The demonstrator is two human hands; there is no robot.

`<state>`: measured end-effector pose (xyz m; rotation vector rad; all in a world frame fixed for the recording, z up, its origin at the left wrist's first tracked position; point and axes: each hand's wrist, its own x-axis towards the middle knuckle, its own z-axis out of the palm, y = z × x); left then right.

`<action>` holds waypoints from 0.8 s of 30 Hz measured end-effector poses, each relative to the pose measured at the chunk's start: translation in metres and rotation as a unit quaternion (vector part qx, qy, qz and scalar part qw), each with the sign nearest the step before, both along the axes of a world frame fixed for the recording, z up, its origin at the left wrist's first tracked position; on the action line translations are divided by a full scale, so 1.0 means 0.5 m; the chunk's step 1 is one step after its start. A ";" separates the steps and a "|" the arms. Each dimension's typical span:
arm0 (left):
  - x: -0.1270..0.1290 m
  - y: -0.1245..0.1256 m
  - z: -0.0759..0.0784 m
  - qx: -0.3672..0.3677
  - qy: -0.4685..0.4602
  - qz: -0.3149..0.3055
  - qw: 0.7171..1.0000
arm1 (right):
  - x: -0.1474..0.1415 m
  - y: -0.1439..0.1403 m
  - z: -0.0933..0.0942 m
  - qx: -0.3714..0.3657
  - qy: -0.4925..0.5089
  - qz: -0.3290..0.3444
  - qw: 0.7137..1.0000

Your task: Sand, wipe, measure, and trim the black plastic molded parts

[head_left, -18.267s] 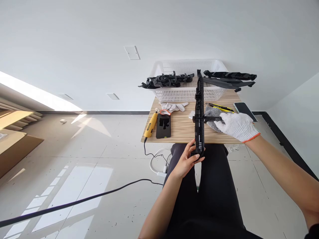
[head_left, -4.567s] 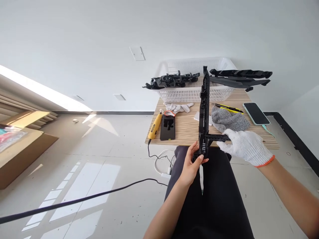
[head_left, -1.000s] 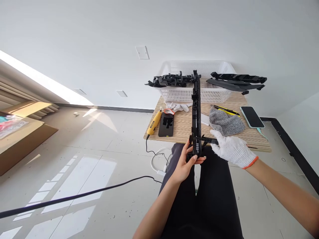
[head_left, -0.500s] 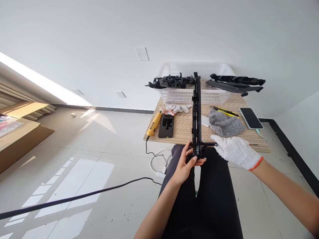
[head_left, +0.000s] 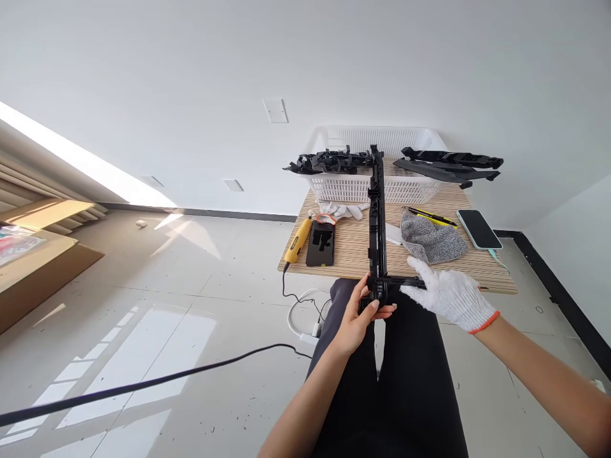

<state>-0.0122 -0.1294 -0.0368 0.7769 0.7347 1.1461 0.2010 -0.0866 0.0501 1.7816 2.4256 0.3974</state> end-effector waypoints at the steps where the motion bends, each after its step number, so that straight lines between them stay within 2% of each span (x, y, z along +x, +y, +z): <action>1: 0.000 0.000 0.001 0.000 0.001 0.000 1.000 | -0.005 -0.002 -0.002 0.002 -0.001 -0.014 1.000; 4: 0.000 -0.002 0.008 -0.005 0.000 -0.002 1.000 | -0.017 -0.005 -0.010 -0.007 -0.015 -0.026 1.000; 9: 0.003 -0.005 0.015 -0.012 -0.002 -0.002 1.000 | -0.014 0.008 -0.013 -0.014 -0.043 0.011 0.999; 13: 0.002 -0.005 0.007 -0.001 -0.005 -0.010 1.000 | -0.003 0.031 0.026 -0.067 -0.085 0.070 0.992; 17: -0.001 -0.006 0.002 -0.003 -0.008 -0.021 1.000 | -0.001 0.041 0.071 -0.117 -0.107 0.082 0.984; 20: -0.002 -0.009 0.002 -0.007 -0.005 -0.013 1.000 | 0.001 0.038 0.078 -0.114 -0.099 0.094 0.984; 24: 0.002 -0.009 -0.001 -0.001 0.019 -0.008 1.000 | 0.008 0.034 0.068 -0.129 -0.064 0.069 0.987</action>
